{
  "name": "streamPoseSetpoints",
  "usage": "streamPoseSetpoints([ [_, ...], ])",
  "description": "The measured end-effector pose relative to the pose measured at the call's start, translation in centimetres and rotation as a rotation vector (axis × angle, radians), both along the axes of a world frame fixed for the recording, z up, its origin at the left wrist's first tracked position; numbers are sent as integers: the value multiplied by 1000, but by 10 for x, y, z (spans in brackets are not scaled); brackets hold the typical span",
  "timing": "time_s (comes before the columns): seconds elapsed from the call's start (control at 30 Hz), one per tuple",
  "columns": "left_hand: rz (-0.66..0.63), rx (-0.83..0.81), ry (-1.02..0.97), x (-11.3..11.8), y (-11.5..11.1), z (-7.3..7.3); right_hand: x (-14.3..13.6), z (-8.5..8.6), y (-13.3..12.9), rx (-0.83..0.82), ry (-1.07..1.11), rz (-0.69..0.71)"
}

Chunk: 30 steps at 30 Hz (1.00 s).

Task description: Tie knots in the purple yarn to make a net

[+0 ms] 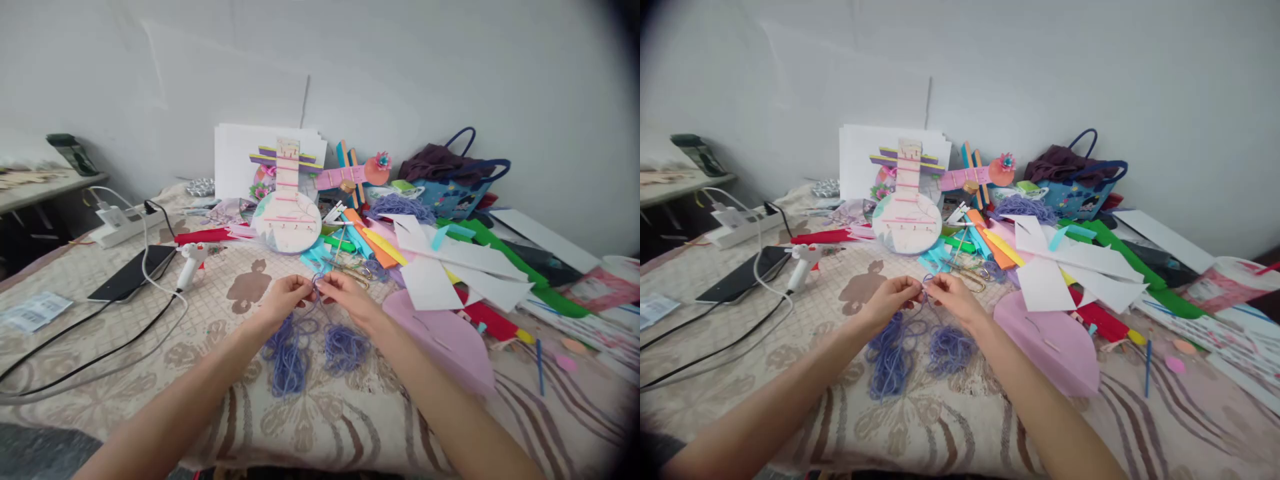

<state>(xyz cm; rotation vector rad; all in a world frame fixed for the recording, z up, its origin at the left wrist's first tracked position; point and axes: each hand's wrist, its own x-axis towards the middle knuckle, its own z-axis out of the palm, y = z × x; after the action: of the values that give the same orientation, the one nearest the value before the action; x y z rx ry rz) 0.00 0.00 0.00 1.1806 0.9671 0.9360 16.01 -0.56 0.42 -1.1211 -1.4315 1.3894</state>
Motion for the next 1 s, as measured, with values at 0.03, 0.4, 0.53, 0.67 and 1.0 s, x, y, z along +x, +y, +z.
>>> streamPoseSetpoints([
  [0.03,1,9,10,0,0,0,0,0,0,35,-31,-10],
  [0.4,30,114,90,2,3,-5,-1,5,-1,329,-345,-145],
  [0.53,46,107,58,2,2,-3,1,1,-2,447,-473,-138],
  [0.67,57,94,35,2,0,1,3,4,-5,508,-607,-215],
  [1.0,41,-67,-144,2,6,-14,-14,6,-25,518,-548,-103],
])
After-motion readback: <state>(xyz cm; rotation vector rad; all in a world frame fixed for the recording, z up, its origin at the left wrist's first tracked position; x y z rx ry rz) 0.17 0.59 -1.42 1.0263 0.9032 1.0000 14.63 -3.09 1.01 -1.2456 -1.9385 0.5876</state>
